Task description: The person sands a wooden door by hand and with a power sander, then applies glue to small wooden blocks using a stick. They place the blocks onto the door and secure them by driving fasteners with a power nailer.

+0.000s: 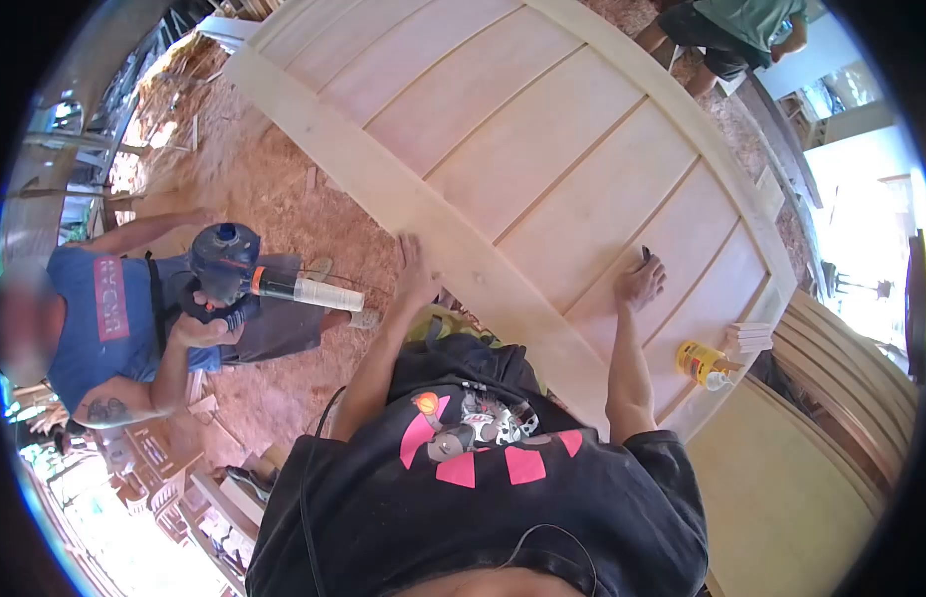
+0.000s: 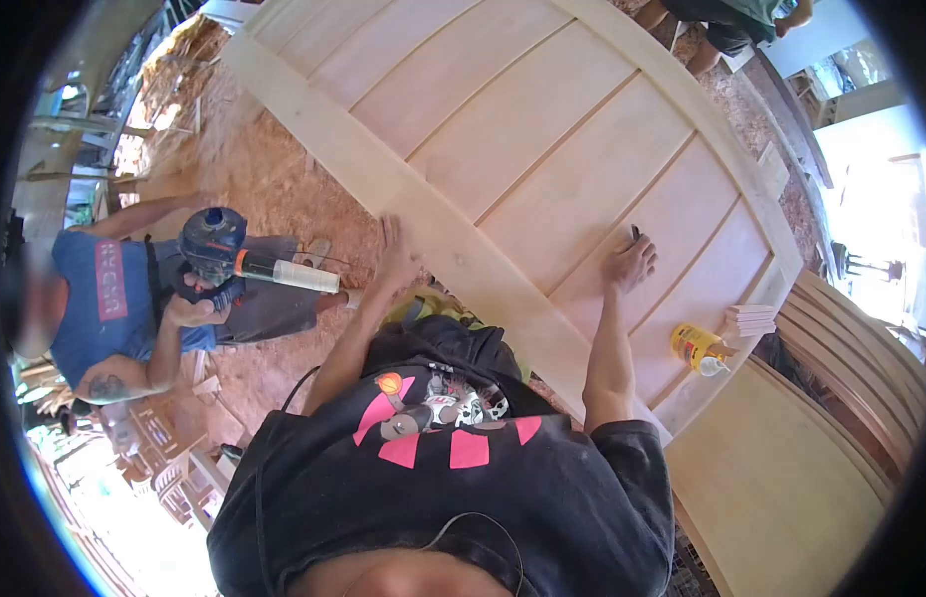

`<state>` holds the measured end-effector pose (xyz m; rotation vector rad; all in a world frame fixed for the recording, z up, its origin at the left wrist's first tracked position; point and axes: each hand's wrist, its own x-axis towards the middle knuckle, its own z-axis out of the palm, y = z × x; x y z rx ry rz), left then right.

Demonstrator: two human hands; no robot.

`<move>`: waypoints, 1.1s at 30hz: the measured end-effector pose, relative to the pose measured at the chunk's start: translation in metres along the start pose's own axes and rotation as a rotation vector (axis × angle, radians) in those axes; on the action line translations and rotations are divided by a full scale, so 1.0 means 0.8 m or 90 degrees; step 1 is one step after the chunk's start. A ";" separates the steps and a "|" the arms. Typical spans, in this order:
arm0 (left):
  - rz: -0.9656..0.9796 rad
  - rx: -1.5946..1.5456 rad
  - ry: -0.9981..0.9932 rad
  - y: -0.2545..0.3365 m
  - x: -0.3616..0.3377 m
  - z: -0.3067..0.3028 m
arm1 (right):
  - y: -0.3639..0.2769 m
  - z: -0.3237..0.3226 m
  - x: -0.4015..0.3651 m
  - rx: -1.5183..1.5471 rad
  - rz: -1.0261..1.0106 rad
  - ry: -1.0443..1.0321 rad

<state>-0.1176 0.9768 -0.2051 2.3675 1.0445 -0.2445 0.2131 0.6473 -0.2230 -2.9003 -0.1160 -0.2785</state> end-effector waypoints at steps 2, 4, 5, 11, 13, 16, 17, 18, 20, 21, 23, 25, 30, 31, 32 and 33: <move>0.006 0.006 0.007 -0.004 0.004 0.008 | 0.001 0.000 -0.002 -0.013 -0.001 0.012; 0.012 0.014 0.013 -0.011 0.005 0.018 | 0.004 0.002 -0.003 -0.020 -0.020 0.011; 0.004 0.016 0.010 -0.012 0.006 0.019 | 0.006 0.004 -0.003 -0.020 -0.030 0.027; -0.067 0.023 -0.019 0.009 0.000 -0.003 | 0.003 0.004 -0.004 -0.021 -0.005 -0.008; -0.057 0.008 -0.012 0.016 0.002 -0.009 | 0.006 0.009 -0.004 -0.032 -0.007 0.018; -0.006 0.019 0.030 0.011 0.000 0.001 | 0.005 0.005 -0.001 -0.033 -0.010 0.018; 0.048 0.049 0.065 0.006 -0.006 0.006 | 0.003 0.005 -0.004 -0.026 0.000 -0.002; 0.043 0.048 0.058 0.001 -0.011 0.012 | 0.003 0.005 -0.006 -0.031 -0.001 -0.009; 0.161 -0.023 0.068 0.016 -0.023 -0.003 | 0.002 0.003 -0.005 -0.011 -0.003 0.002; 0.158 -0.025 0.065 0.017 -0.029 -0.001 | 0.002 0.003 -0.006 -0.014 -0.004 -0.001; 0.234 -0.064 0.065 0.018 -0.038 0.003 | 0.005 0.006 -0.004 -0.015 -0.008 0.008; 0.123 -0.219 -0.061 0.026 -0.041 -0.003 | 0.006 0.005 -0.003 -0.025 0.001 -0.012; -0.022 -0.165 -0.150 0.062 -0.046 -0.042 | -0.005 0.022 0.000 -0.027 0.015 0.027; 0.087 -0.082 -0.057 0.062 -0.040 -0.040 | -0.005 0.057 0.004 0.013 0.056 0.022; 0.188 0.000 0.037 0.061 -0.036 -0.039 | -0.008 0.081 0.009 0.054 0.091 0.014; 0.183 -0.005 0.043 0.065 -0.033 -0.041 | -0.024 0.092 0.001 0.151 -0.072 -0.027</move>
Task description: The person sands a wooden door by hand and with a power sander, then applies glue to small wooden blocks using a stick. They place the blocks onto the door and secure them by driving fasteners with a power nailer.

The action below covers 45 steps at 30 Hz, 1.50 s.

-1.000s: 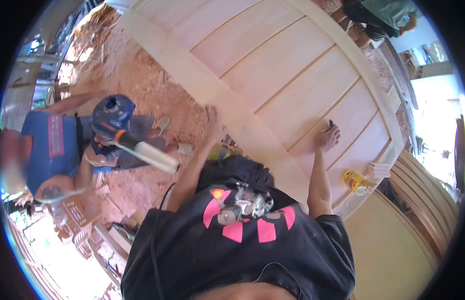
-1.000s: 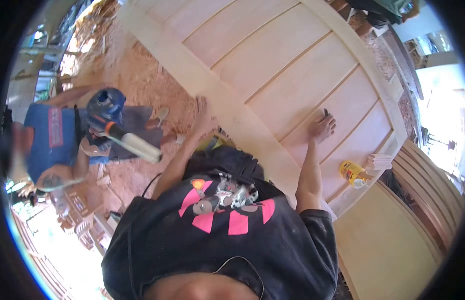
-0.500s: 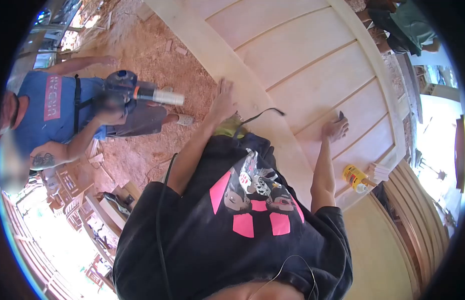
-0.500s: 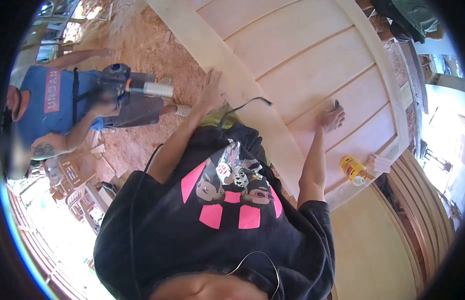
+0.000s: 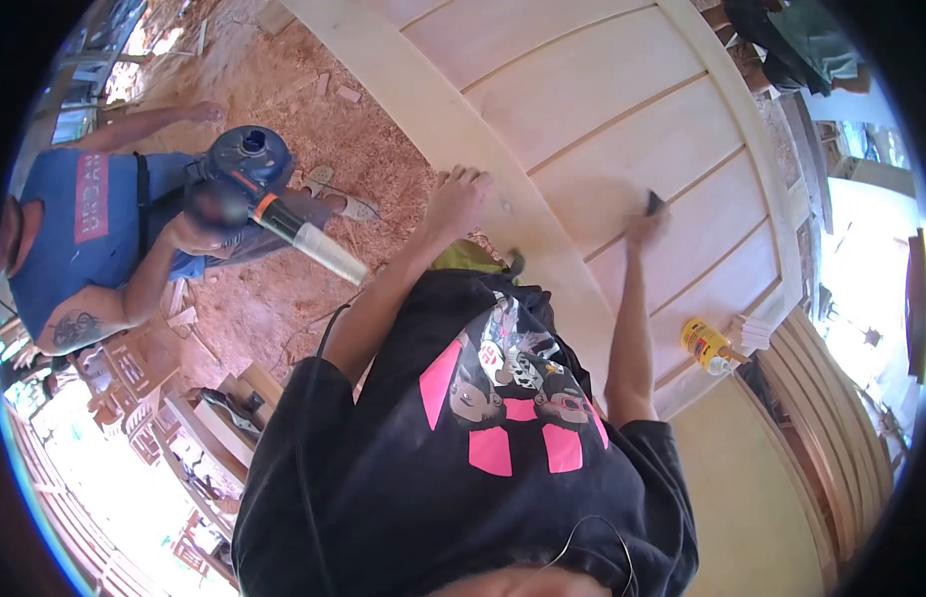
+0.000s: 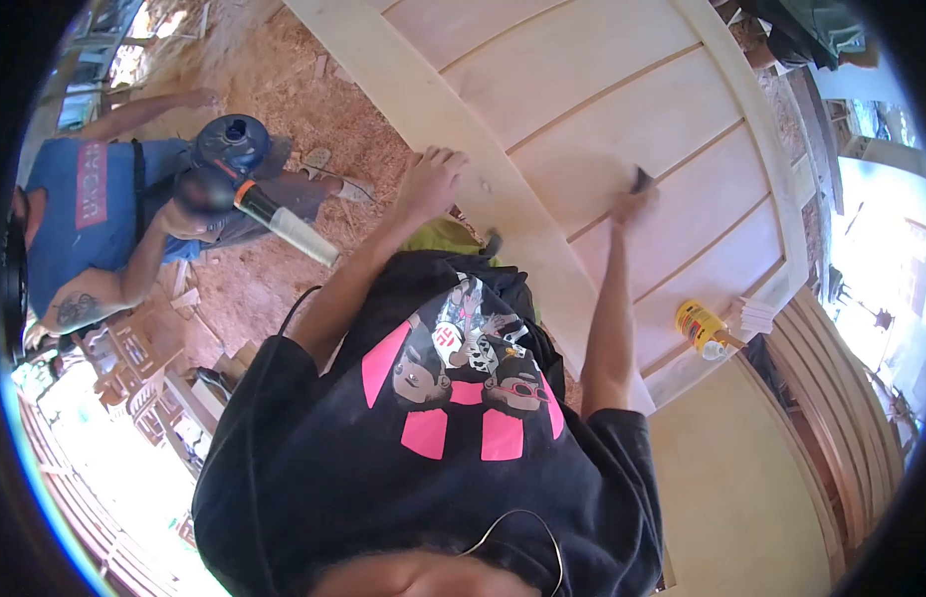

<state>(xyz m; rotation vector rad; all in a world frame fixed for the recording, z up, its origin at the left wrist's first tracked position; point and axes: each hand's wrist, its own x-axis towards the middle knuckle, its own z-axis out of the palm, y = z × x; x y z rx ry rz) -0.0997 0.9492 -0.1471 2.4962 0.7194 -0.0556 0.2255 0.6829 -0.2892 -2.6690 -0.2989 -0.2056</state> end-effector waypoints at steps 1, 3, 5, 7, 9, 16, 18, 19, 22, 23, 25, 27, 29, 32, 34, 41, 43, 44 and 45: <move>0.033 0.066 0.064 0.006 0.006 -0.003 | -0.025 0.012 -0.019 0.095 -0.156 -0.058; 0.068 0.133 0.131 0.007 0.014 -0.004 | -0.163 -0.040 -0.072 0.258 -0.158 -0.158; 0.056 0.099 0.086 0.006 0.029 -0.001 | -0.247 -0.061 -0.099 0.286 -0.150 -0.260; 0.031 -0.106 0.093 -0.009 0.039 0.016 | -0.311 -0.100 -0.119 0.240 -0.179 -0.320; 0.008 -0.313 0.083 0.005 0.047 0.018 | -0.321 -0.081 -0.137 0.213 -0.194 -0.331; 0.417 -0.094 0.078 0.012 -0.002 -0.011 | -0.367 -0.131 -0.172 0.088 -0.354 -0.447; 0.053 -0.433 0.053 -0.063 0.036 0.039 | -0.356 -0.127 -0.186 -0.124 -0.568 -0.617; 0.107 -0.383 0.084 -0.027 0.025 0.015 | -0.361 -0.149 -0.195 -0.118 -0.579 -0.637; 0.435 -0.202 -0.065 0.069 -0.007 -0.063 | -0.332 -0.097 -0.227 0.527 -0.312 -0.535; 0.379 -0.145 -0.160 0.067 0.004 -0.088 | -0.327 -0.088 -0.235 0.736 -0.229 -0.475; 0.392 -0.182 0.046 0.007 0.040 -0.046 | -0.337 -0.070 -0.200 0.386 -0.436 -0.518; 0.257 -0.316 0.087 0.016 0.040 -0.024 | -0.317 -0.105 -0.206 0.412 -0.432 -0.496; 0.453 -0.275 0.047 0.071 0.009 -0.030 | -0.347 -0.121 -0.171 0.442 -0.461 -0.460; 0.586 -0.204 0.091 0.115 -0.017 -0.040 | -0.393 -0.104 -0.152 0.029 -0.437 -0.548; 0.545 -0.233 0.132 0.057 0.034 -0.039 | -0.351 -0.089 -0.162 0.007 -0.601 -0.321; 0.593 -0.453 -0.042 0.265 -0.062 -0.115 | -0.398 -0.014 -0.157 -0.184 -0.598 -0.536; 0.605 -0.389 -0.009 0.227 -0.037 -0.096 | -0.421 -0.026 -0.160 -0.167 -0.637 -0.566; 0.609 -0.326 0.020 0.187 -0.021 -0.080 | -0.419 -0.028 -0.167 -0.163 -0.632 -0.572; 0.616 -0.258 0.061 0.145 0.005 -0.066 | -0.419 -0.030 -0.161 -0.118 -0.644 -0.509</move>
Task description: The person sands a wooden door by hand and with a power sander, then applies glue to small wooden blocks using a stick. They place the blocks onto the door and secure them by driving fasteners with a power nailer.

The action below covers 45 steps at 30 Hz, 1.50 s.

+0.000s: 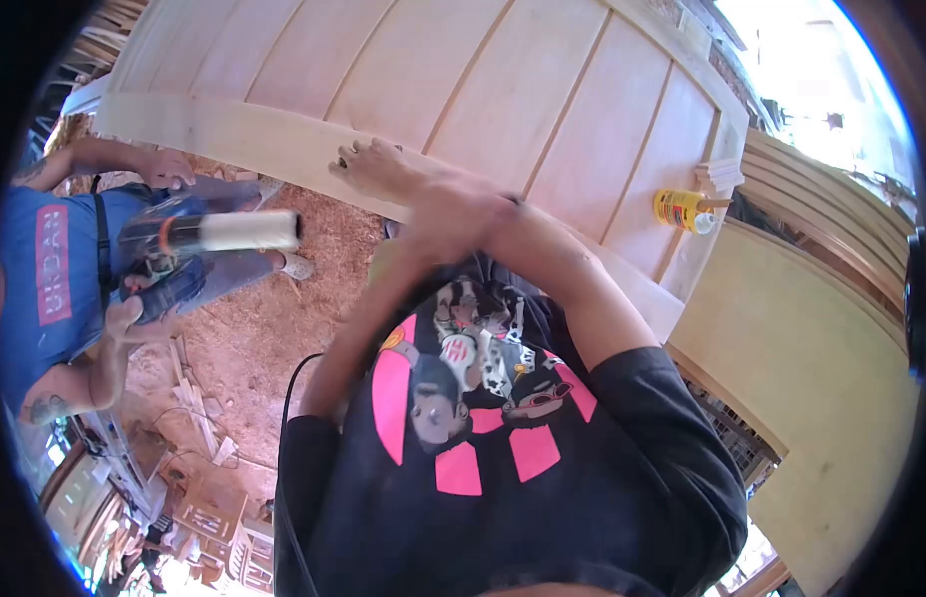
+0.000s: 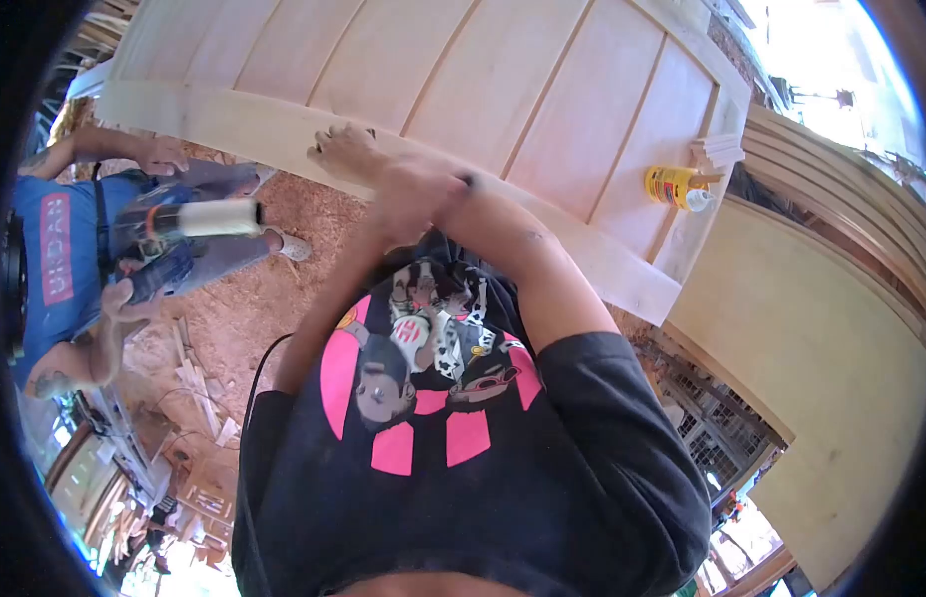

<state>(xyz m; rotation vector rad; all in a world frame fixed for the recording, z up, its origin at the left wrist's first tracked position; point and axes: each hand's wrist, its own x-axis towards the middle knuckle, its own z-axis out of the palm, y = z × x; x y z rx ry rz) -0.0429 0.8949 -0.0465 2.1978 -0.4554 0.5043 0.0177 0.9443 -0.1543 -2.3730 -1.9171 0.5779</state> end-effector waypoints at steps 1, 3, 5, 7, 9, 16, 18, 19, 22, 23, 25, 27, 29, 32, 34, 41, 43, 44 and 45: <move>-0.044 0.101 -0.097 -0.055 -0.034 -0.014 | 0.003 -0.002 0.000 0.005 -0.014 0.073; -0.124 0.073 -0.082 -0.043 -0.031 -0.015 | 0.006 0.025 -0.003 -0.017 -0.029 0.091; -0.239 -0.144 -0.108 0.010 -0.004 0.005 | 0.005 0.038 -0.005 -0.026 -0.058 0.102; -0.135 -0.097 -0.120 0.112 0.034 0.013 | 0.021 0.037 -0.004 0.042 -0.078 0.070; -0.040 -0.282 -0.091 0.120 0.052 0.009 | 0.036 0.046 -0.014 0.235 -0.056 0.074; -0.370 0.155 0.097 -0.103 -0.003 0.034 | 0.103 0.037 -0.140 0.689 0.258 0.194; -0.377 0.223 0.080 -0.131 -0.013 0.044 | 0.100 0.024 -0.186 0.822 0.469 0.212; -0.383 0.288 0.059 -0.135 -0.017 0.047 | 0.101 0.027 -0.206 0.818 0.479 0.221; -0.288 0.302 -0.083 -0.135 -0.014 0.058 | 0.116 0.045 -0.260 0.962 0.526 0.296; -0.267 0.297 -0.091 -0.132 -0.005 0.064 | 0.118 0.044 -0.275 0.963 0.537 0.319; -0.227 0.340 -0.173 -0.129 0.008 0.077 | 0.116 0.043 -0.293 0.976 0.561 0.319; -0.183 0.342 -0.217 -0.132 0.019 0.088 | 0.105 0.043 -0.309 0.989 0.568 0.366; -0.140 0.348 -0.261 -0.132 0.027 0.099 | 0.098 0.041 -0.322 0.957 0.573 0.421; -0.074 0.388 -0.277 -0.131 0.025 0.117 | 0.096 0.066 -0.352 0.942 0.581 0.492; -0.069 0.363 -0.317 -0.135 0.017 0.123 | 0.099 0.076 -0.366 0.898 0.607 0.472; 0.010 0.434 -0.424 -0.152 -0.018 0.134 | 0.103 0.073 -0.379 0.215 0.569 0.330; 0.014 0.427 -0.562 -0.144 -0.013 0.133 | 0.089 0.052 -0.375 0.187 0.563 0.287; 0.013 0.426 -0.560 -0.146 -0.015 0.136 | 0.080 0.037 -0.369 0.162 0.558 0.246; 0.034 0.424 -0.563 -0.152 -0.016 0.140 | 0.062 -0.014 -0.351 0.288 0.480 0.368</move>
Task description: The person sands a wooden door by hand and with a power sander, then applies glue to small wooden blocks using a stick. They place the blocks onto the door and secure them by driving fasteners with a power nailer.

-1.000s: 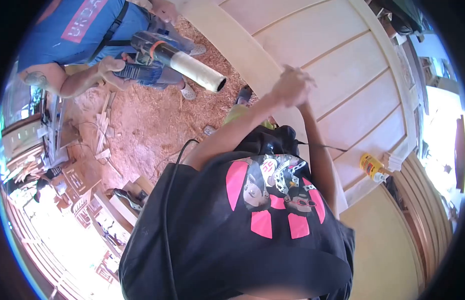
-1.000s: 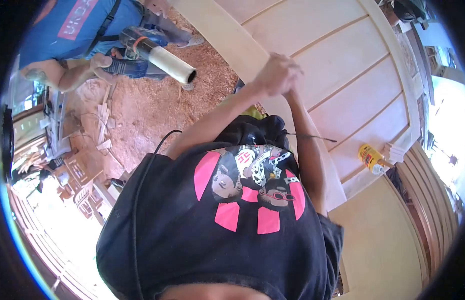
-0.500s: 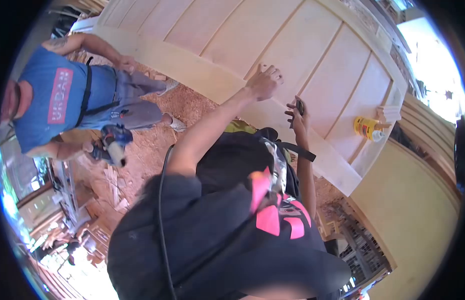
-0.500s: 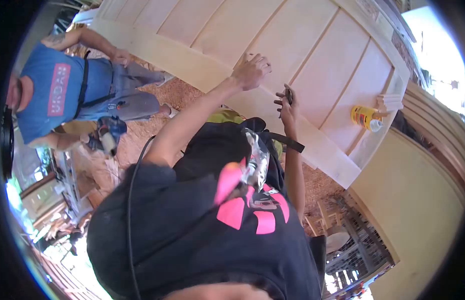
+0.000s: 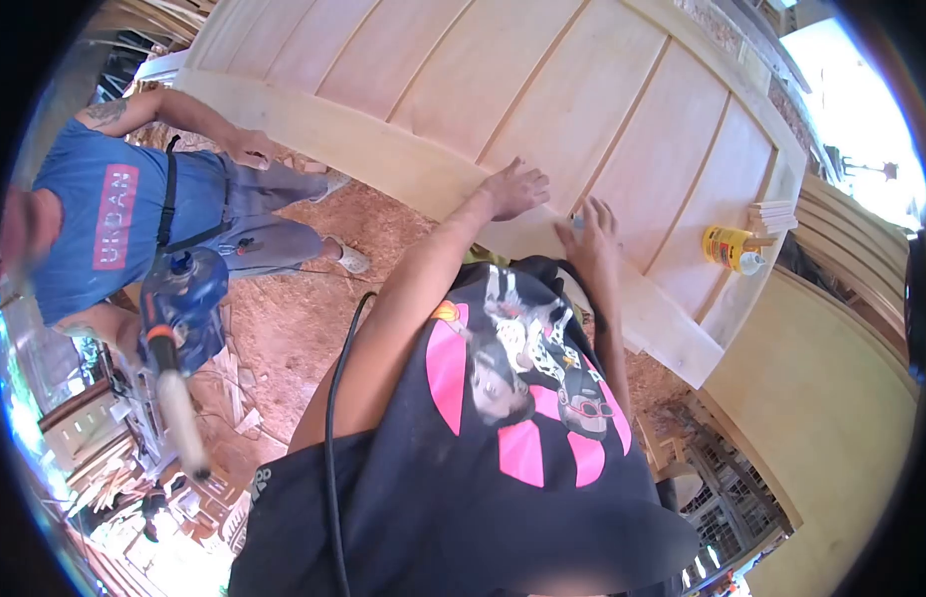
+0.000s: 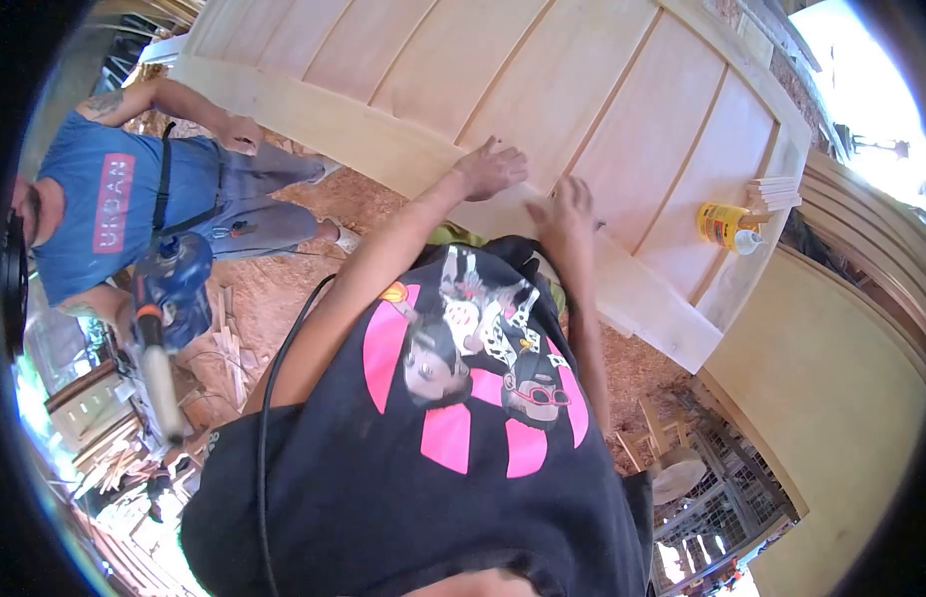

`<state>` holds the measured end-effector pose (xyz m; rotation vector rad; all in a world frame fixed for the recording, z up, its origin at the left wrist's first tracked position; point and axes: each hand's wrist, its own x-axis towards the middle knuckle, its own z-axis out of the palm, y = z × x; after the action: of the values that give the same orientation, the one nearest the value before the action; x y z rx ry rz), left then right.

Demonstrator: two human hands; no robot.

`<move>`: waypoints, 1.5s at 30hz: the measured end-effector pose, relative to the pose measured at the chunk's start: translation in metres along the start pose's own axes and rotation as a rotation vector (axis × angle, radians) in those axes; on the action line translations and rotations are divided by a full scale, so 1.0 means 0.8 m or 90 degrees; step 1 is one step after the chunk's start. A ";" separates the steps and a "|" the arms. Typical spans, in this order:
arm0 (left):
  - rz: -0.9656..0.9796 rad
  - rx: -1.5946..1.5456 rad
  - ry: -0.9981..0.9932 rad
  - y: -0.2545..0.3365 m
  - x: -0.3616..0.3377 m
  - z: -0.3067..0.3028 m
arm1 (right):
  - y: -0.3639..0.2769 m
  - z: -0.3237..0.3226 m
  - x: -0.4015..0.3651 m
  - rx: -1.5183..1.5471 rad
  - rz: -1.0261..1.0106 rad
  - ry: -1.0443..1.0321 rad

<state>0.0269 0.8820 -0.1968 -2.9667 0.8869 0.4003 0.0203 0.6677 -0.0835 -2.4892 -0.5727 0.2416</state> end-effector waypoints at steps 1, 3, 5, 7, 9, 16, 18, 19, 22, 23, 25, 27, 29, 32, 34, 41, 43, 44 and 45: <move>0.024 0.007 0.002 -0.001 0.005 0.005 | -0.086 -0.047 0.010 0.199 -0.007 -0.072; 0.072 0.040 -0.018 -0.008 0.026 -0.003 | -0.203 -0.095 0.000 0.329 -0.154 -0.393; 0.123 0.080 -0.030 -0.011 0.041 -0.050 | -0.214 -0.029 -0.045 0.399 -0.533 -0.216; 0.038 0.032 -0.052 -0.027 0.047 -0.119 | -0.131 0.088 -0.009 0.345 -0.551 -0.021; -0.023 0.010 0.215 -0.046 0.053 -0.073 | -0.072 0.071 0.088 0.186 -0.502 0.102; -0.211 -0.051 -0.037 -0.098 0.042 -0.134 | -0.250 -0.025 0.020 0.416 -0.623 -0.087; -0.235 -0.069 -0.110 -0.094 0.033 -0.154 | -0.208 0.028 0.050 0.365 -0.636 -0.001; -0.268 -0.318 -0.027 -0.094 0.029 -0.133 | -0.177 0.061 0.070 0.317 -0.648 0.082; -0.347 -0.729 0.087 -0.101 0.002 -0.073 | -0.056 0.067 0.139 -0.015 -0.340 0.084; -0.397 -0.901 0.106 -0.101 -0.016 -0.053 | -0.014 0.073 0.136 -0.101 -0.223 0.138; -0.282 -0.801 0.163 -0.073 -0.077 -0.043 | 0.058 0.062 0.121 -0.098 0.007 0.038; -0.278 -0.932 0.010 -0.060 -0.132 -0.026 | 0.104 0.026 0.091 -0.101 0.086 -0.135; -0.289 -0.894 -0.154 -0.041 -0.175 -0.047 | 0.121 0.010 0.051 -0.203 0.055 -0.181; -0.111 -0.862 -0.259 0.000 -0.216 -0.042 | 0.148 0.017 0.005 -0.221 0.037 -0.157; -0.076 -0.859 -0.324 0.029 -0.220 -0.064 | 0.153 0.026 -0.004 -0.175 0.071 -0.201; -0.093 -0.564 -0.026 0.045 -0.208 -0.146 | 0.129 0.048 -0.022 0.022 0.158 -0.048; -0.136 -0.741 -0.004 0.060 -0.226 -0.155 | 0.120 0.048 -0.040 0.056 0.153 -0.034; -0.183 -0.909 0.033 0.065 -0.239 -0.161 | 0.115 0.047 -0.040 0.165 0.182 -0.020; -0.248 -0.960 0.051 0.080 -0.255 -0.152 | 0.110 0.046 -0.035 0.276 0.208 -0.007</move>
<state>-0.1430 0.9272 -0.0247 -4.2519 -0.2984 1.4338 0.0151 0.6075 -0.1624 -2.1426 -0.0948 0.4533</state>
